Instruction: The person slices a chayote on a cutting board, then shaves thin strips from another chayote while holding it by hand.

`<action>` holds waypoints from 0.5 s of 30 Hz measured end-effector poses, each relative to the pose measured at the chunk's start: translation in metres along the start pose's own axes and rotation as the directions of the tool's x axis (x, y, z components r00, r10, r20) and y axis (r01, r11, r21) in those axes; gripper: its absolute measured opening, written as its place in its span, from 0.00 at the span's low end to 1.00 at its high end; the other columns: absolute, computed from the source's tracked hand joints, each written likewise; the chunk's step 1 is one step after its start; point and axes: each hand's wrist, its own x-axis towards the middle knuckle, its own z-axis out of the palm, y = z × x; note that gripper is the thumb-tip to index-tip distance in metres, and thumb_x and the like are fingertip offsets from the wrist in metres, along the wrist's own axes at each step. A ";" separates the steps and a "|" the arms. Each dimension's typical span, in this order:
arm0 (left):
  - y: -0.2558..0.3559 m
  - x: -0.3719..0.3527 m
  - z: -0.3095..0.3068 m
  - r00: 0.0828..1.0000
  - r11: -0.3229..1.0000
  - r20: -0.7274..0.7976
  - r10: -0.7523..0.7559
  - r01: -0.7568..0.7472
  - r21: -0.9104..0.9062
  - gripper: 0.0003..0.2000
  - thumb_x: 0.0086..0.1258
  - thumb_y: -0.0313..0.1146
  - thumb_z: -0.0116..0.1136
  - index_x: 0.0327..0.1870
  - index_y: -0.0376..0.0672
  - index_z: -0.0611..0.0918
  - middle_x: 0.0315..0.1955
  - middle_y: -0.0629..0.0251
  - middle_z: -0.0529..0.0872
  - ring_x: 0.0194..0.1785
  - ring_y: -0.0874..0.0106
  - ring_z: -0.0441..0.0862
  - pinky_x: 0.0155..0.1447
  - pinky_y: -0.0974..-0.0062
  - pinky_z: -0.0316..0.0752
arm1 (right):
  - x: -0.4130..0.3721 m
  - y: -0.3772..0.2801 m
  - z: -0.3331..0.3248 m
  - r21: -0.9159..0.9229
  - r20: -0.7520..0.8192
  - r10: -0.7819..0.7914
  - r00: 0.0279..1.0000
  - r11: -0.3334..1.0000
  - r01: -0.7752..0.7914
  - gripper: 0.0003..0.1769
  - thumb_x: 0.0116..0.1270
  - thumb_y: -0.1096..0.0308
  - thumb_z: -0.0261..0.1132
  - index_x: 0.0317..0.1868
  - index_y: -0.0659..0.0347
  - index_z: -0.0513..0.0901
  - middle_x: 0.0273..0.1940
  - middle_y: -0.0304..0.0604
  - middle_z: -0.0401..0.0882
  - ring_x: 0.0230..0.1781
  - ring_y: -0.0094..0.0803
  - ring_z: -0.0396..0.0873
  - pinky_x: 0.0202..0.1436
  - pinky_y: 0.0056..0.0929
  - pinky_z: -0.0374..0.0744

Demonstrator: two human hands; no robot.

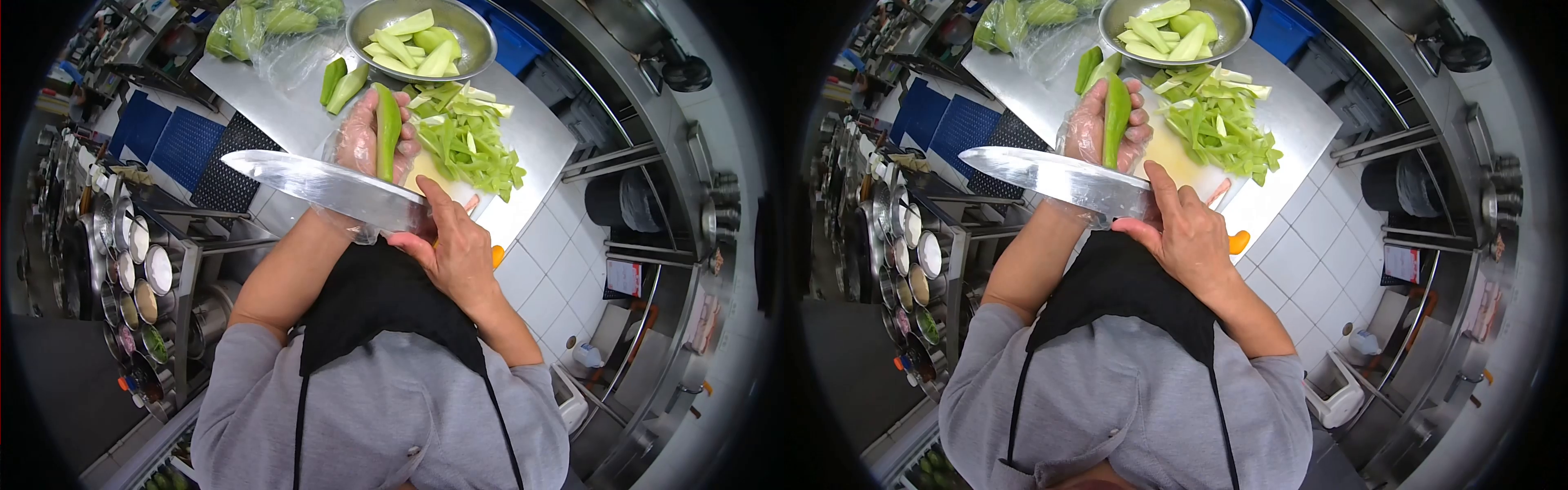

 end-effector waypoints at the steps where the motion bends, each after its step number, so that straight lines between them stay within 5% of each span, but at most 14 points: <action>1: -0.001 0.000 0.001 1.000 1.000 -0.004 0.018 -0.018 0.018 0.20 0.85 0.47 0.51 0.55 0.34 0.78 0.39 0.62 0.78 0.36 0.72 0.77 0.39 0.75 0.77 | -0.001 0.002 0.002 0.015 -0.023 -0.017 1.000 1.000 0.017 0.48 0.61 0.33 0.70 0.71 0.59 0.74 0.29 0.45 0.79 0.25 0.41 0.82 0.28 0.41 0.82; 15: -0.008 -0.004 0.012 0.998 0.998 0.021 0.056 -0.057 0.030 0.19 0.84 0.45 0.53 0.56 0.35 0.78 0.36 0.65 0.80 0.33 0.72 0.78 0.38 0.75 0.76 | 0.002 0.005 0.001 0.197 -0.003 0.009 1.000 0.980 -0.008 0.46 0.63 0.34 0.70 0.71 0.60 0.74 0.30 0.48 0.82 0.25 0.40 0.82 0.32 0.35 0.80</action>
